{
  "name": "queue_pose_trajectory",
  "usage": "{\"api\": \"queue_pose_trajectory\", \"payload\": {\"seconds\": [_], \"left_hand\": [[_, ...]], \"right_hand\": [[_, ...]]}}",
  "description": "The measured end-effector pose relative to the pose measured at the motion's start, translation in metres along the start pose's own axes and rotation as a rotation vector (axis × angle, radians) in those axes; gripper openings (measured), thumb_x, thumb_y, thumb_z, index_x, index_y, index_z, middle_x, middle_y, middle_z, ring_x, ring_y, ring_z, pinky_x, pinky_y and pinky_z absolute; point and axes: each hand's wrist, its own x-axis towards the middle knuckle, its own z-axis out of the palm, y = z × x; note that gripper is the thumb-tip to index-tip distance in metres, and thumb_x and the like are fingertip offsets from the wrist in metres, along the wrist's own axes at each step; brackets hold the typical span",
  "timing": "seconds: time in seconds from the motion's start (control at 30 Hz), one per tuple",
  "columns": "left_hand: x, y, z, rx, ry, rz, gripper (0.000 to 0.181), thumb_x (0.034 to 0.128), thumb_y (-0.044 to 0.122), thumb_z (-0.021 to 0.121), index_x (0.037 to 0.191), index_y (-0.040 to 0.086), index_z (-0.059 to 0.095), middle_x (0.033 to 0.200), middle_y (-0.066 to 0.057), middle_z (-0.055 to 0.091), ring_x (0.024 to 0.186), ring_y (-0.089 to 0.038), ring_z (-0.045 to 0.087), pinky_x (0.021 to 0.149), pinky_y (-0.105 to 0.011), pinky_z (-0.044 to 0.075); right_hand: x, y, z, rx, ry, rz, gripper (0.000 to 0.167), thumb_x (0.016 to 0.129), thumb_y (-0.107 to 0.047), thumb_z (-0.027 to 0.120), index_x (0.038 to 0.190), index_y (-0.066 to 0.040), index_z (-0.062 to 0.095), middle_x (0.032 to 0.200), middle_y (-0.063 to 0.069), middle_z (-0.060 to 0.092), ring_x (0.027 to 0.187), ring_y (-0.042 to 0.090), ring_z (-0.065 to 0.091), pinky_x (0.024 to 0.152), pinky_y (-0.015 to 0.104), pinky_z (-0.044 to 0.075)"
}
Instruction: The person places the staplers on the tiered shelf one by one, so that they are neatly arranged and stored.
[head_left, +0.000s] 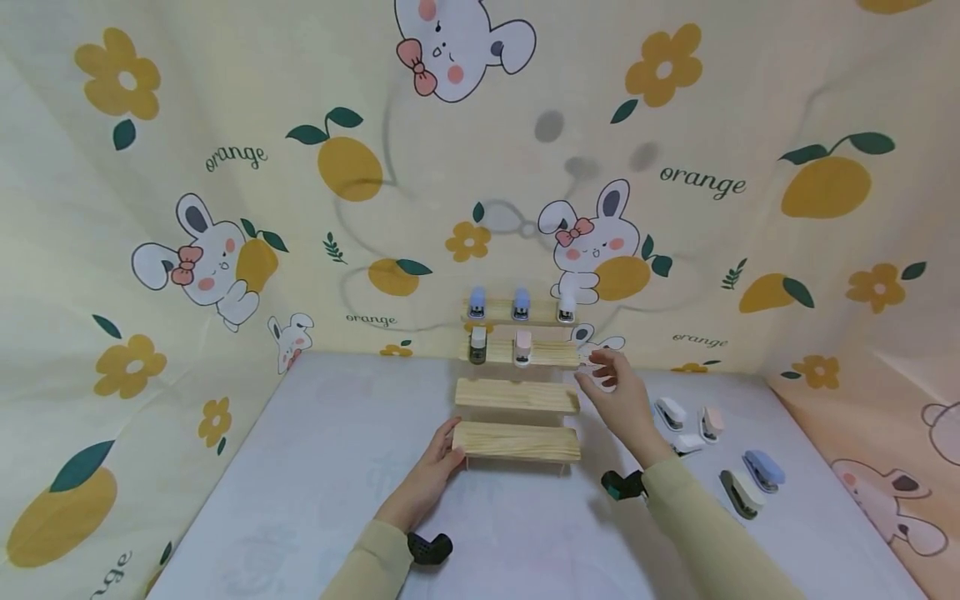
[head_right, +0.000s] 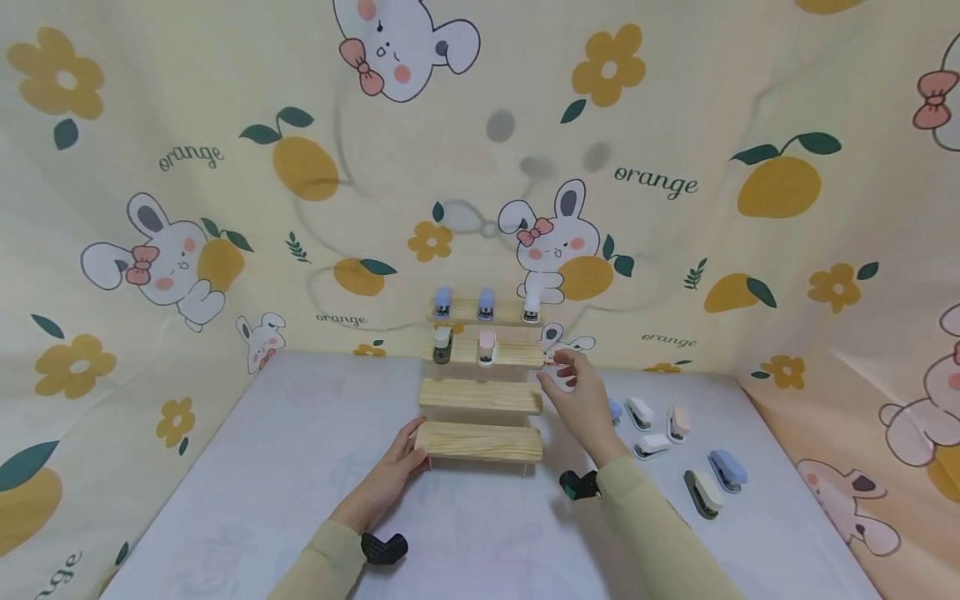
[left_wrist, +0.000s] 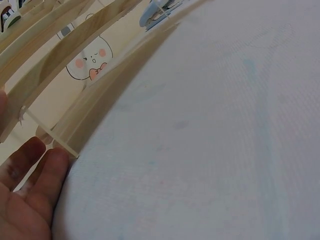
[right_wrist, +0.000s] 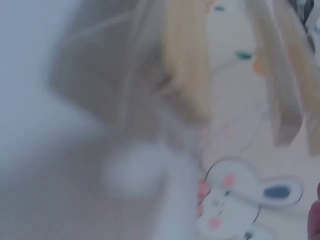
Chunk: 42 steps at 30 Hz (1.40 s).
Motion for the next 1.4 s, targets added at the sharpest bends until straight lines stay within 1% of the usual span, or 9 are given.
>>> {"api": "queue_pose_trajectory", "payload": {"seconds": [0.13, 0.3, 0.5, 0.6, 0.77, 1.0, 1.23, 1.33, 1.4], "left_hand": [[0.000, -0.001, 0.000, 0.006, 0.009, -0.012, 0.054, 0.1026, 0.027, 0.046, 0.151, 0.035, 0.023, 0.156, -0.011, 0.026, 0.142, -0.028, 0.023, 0.115, -0.053, 0.013], [0.000, 0.000, 0.000, 0.015, 0.010, -0.016, 0.054, 0.1030, 0.027, 0.045, 0.151, 0.034, 0.023, 0.157, -0.011, 0.024, 0.143, -0.029, 0.021, 0.115, -0.054, 0.011], [0.000, 0.002, 0.000, 0.016, 0.009, -0.018, 0.054, 0.1034, 0.027, 0.045, 0.152, 0.034, 0.022, 0.157, -0.010, 0.024, 0.143, -0.029, 0.023, 0.114, -0.054, 0.012], [-0.001, 0.002, 0.000, 0.012, 0.006, -0.022, 0.054, 0.1035, 0.026, 0.045, 0.152, 0.034, 0.022, 0.157, -0.009, 0.025, 0.142, -0.028, 0.024, 0.115, -0.053, 0.013], [-0.001, 0.003, 0.000, 0.000, 0.007, -0.022, 0.054, 0.1035, 0.025, 0.044, 0.152, 0.034, 0.022, 0.157, -0.009, 0.024, 0.142, -0.027, 0.025, 0.115, -0.052, 0.015], [0.001, 0.001, 0.001, -0.066, -0.029, -0.009, 0.053, 0.1049, 0.021, 0.041, 0.152, 0.031, 0.020, 0.156, -0.014, 0.023, 0.139, -0.026, 0.031, 0.113, -0.044, 0.027], [0.000, 0.004, 0.001, -0.055, -0.023, -0.015, 0.054, 0.1047, 0.023, 0.042, 0.153, 0.030, 0.019, 0.155, -0.015, 0.026, 0.138, -0.026, 0.033, 0.113, -0.044, 0.027], [-0.001, 0.004, 0.001, -0.059, -0.023, -0.021, 0.054, 0.1048, 0.022, 0.042, 0.153, 0.030, 0.019, 0.155, -0.014, 0.026, 0.138, -0.025, 0.033, 0.113, -0.044, 0.027], [-0.001, 0.004, 0.001, -0.060, -0.023, -0.022, 0.054, 0.1048, 0.022, 0.041, 0.153, 0.031, 0.020, 0.155, -0.013, 0.026, 0.138, -0.025, 0.033, 0.113, -0.044, 0.027]], "right_hand": [[-0.008, 0.020, -0.010, -0.064, 0.020, 0.089, 0.053, 0.090, -0.035, 0.069, 0.130, -0.006, 0.050, 0.123, 0.013, 0.058, 0.105, 0.028, 0.055, 0.089, 0.044, 0.044], [-0.015, 0.039, -0.021, -0.115, 0.001, 0.227, 0.064, 0.089, -0.045, 0.067, 0.136, -0.008, 0.046, 0.129, 0.012, 0.054, 0.116, 0.031, 0.049, 0.096, 0.051, 0.041], [-0.020, 0.055, -0.028, -0.178, -0.010, 0.334, 0.073, 0.087, -0.051, 0.066, 0.139, -0.007, 0.042, 0.135, 0.014, 0.049, 0.125, 0.036, 0.041, 0.100, 0.056, 0.037], [-0.022, 0.061, -0.029, -0.190, -0.016, 0.358, 0.077, 0.086, -0.052, 0.067, 0.140, -0.005, 0.040, 0.137, 0.017, 0.047, 0.127, 0.039, 0.038, 0.102, 0.058, 0.035], [-0.024, 0.072, -0.031, -0.200, -0.067, 0.397, 0.085, 0.085, -0.054, 0.067, 0.144, -0.003, 0.034, 0.143, 0.022, 0.040, 0.130, 0.043, 0.033, 0.103, 0.061, 0.033], [-0.024, 0.080, -0.031, -0.163, -0.145, 0.489, 0.092, 0.087, -0.050, 0.067, 0.150, -0.001, 0.021, 0.149, 0.028, 0.028, 0.132, 0.046, 0.032, 0.104, 0.060, 0.034], [-0.024, 0.084, -0.033, -0.138, -0.225, 0.556, 0.097, 0.089, -0.048, 0.065, 0.153, -0.003, 0.008, 0.151, 0.030, 0.020, 0.133, 0.048, 0.030, 0.103, 0.062, 0.032], [-0.024, 0.085, -0.032, -0.142, -0.253, 0.575, 0.097, 0.091, -0.048, 0.063, 0.153, -0.002, 0.005, 0.150, 0.032, 0.020, 0.132, 0.049, 0.030, 0.103, 0.062, 0.032], [-0.024, 0.086, -0.031, -0.145, -0.261, 0.576, 0.093, 0.093, -0.045, 0.062, 0.152, 0.001, 0.006, 0.149, 0.033, 0.021, 0.132, 0.050, 0.030, 0.103, 0.062, 0.032]]}}
